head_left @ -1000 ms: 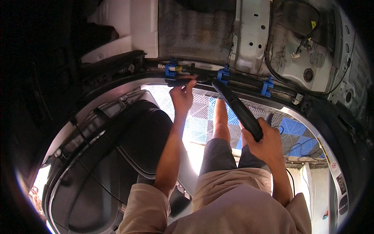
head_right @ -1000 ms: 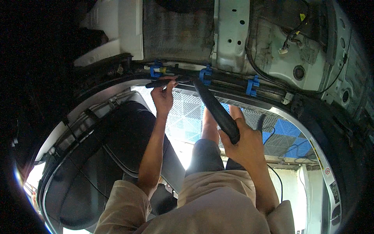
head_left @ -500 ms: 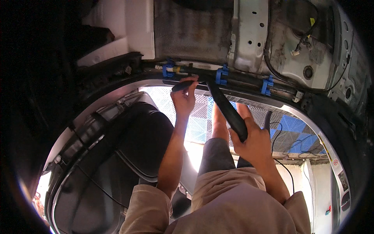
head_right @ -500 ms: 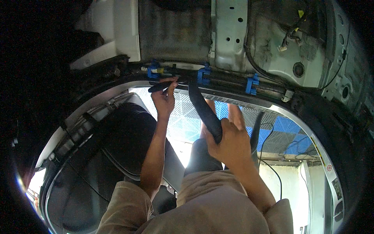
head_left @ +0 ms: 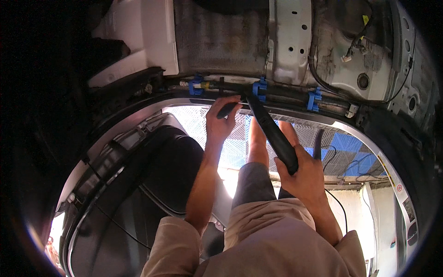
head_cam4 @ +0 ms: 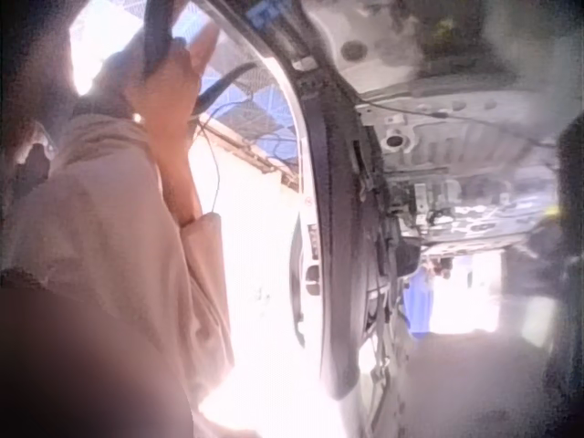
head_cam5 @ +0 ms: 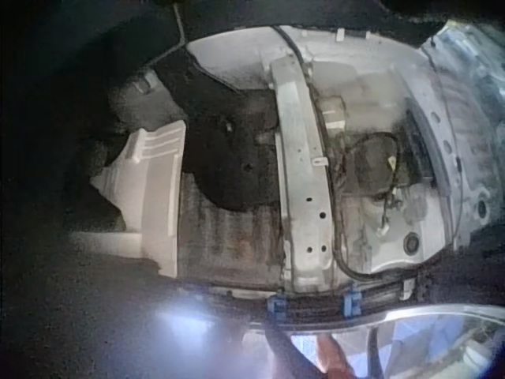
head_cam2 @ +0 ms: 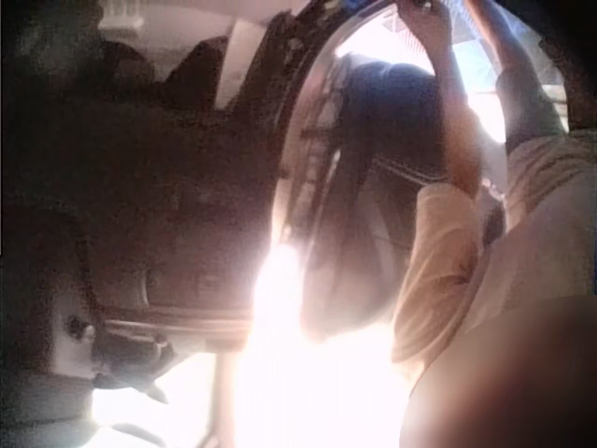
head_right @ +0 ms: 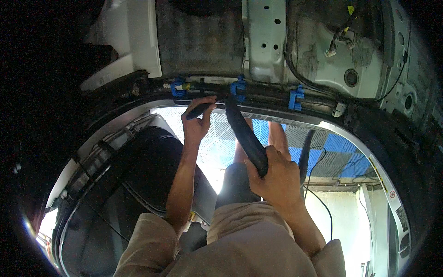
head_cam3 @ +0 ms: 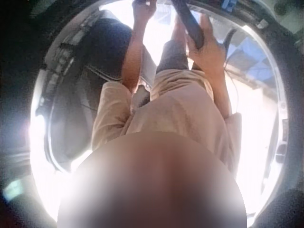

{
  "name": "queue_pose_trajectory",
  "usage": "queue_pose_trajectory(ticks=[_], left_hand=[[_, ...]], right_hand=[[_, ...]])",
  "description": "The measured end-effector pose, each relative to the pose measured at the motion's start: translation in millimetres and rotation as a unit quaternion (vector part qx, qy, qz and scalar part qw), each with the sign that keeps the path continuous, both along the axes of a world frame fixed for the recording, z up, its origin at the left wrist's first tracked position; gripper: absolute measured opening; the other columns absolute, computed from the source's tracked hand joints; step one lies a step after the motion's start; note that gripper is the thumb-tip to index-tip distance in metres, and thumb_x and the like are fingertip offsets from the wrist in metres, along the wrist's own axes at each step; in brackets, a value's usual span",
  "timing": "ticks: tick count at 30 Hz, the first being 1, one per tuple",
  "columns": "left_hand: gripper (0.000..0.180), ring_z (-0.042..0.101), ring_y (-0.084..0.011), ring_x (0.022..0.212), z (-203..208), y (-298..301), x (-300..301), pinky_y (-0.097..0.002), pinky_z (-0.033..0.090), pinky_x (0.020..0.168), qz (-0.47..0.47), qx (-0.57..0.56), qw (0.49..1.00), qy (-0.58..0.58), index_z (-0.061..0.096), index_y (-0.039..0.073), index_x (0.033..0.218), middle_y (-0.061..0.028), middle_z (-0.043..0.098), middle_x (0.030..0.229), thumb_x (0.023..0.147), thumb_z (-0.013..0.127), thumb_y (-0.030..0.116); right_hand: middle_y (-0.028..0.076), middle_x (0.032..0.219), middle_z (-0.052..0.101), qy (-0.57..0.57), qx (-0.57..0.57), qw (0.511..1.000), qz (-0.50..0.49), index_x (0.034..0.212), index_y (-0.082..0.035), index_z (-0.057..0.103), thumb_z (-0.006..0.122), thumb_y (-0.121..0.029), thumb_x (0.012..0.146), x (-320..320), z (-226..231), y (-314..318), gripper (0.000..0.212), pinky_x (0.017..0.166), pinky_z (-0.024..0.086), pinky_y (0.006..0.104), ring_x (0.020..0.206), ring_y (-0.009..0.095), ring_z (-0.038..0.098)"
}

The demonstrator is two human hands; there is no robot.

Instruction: The person vacuums the interior floor and door sills of a silver car using a handheld vacuum cleaner. They move around the vehicle to reach different areas, including the trunk and driver-side footwell, and briefly pick up a small object from the trunk before resuming vacuuming.

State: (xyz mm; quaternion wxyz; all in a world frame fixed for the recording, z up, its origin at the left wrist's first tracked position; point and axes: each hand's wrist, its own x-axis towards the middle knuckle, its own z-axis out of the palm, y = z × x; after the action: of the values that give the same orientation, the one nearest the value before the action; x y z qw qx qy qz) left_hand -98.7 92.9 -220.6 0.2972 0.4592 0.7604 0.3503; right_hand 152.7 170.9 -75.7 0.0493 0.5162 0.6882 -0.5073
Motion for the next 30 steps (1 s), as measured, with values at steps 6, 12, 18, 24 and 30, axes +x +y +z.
queue_pose_trajectory(ticks=[6, 12, 18, 24, 30], left_hand=[[0.011, 0.075, -0.0232, 0.095, 16.5, 3.7, -42.3, -0.0337, 0.059, 0.083, 0.08, -0.091, 0.992, 0.036, 0.074, 0.002, 0.103, -0.0129, 0.077, 0.099, 0.092, 0.072, 0.003], [0.01, 0.075, -0.024, 0.095, 1.1, 14.3, -2.5, -0.0329, 0.059, 0.082, 0.056, -0.035, 0.995, -0.077, 0.073, 0.004, 0.1, -0.0111, 0.077, 0.102, 0.091, 0.071, 0.003], [0.011, 0.076, -0.0276, 0.089, 10.4, 9.0, -44.7, -0.0388, 0.059, 0.08, -0.025, -0.114, 0.979, 0.164, 0.076, 0.007, 0.098, -0.0109, 0.077, 0.102, 0.093, 0.074, 0.017], [0.014, 0.076, -0.0211, 0.084, 23.8, -7.8, -80.6, -0.0326, 0.059, 0.067, 0.13, -0.069, 0.977, 0.157, 0.074, -0.002, 0.101, -0.0143, 0.077, 0.094, 0.094, 0.073, 0.01], [0.021, 0.073, -0.019, 0.078, 36.0, -12.7, -96.6, -0.0299, 0.058, 0.068, 0.242, -0.111, 0.934, 0.24, 0.074, -0.008, 0.103, -0.0169, 0.077, 0.092, 0.097, 0.071, 0.012]], right_hand=[[0.017, 0.068, 0.065, 0.004, 0.072, 0.997, 0.026, 0.086, 0.002, 0.061, 0.073, -0.033, 0.089, -14.1, -1.4, -0.7, 0.037, 0.05, 0.057, 0.0382, 0.054, 0.029, 0.07], [0.018, 0.067, 0.064, -0.028, 0.049, 0.995, 0.083, 0.086, 0.002, 0.061, 0.073, -0.03, 0.087, -17.9, 3.6, 22.0, 0.033, 0.049, 0.058, 0.0374, 0.052, 0.031, 0.07], [0.019, 0.072, 0.066, -0.026, 0.042, 0.994, 0.094, 0.101, 0.0, 0.061, 0.074, -0.03, 0.084, -14.9, -4.4, 24.8, 0.036, 0.052, 0.058, 0.0403, 0.057, 0.034, 0.07], [0.023, 0.077, 0.07, -0.038, -0.039, 0.994, 0.099, 0.113, -0.001, 0.068, 0.075, -0.033, 0.083, -46.8, -27.5, 51.3, 0.045, 0.068, 0.06, 0.0477, 0.07, 0.041, 0.072], [0.021, 0.071, 0.069, -0.055, -0.071, 0.99, 0.104, 0.092, -0.003, 0.066, 0.073, -0.041, 0.086, -71.8, -31.0, 54.8, 0.04, 0.068, 0.058, 0.0499, 0.073, 0.044, 0.071]])
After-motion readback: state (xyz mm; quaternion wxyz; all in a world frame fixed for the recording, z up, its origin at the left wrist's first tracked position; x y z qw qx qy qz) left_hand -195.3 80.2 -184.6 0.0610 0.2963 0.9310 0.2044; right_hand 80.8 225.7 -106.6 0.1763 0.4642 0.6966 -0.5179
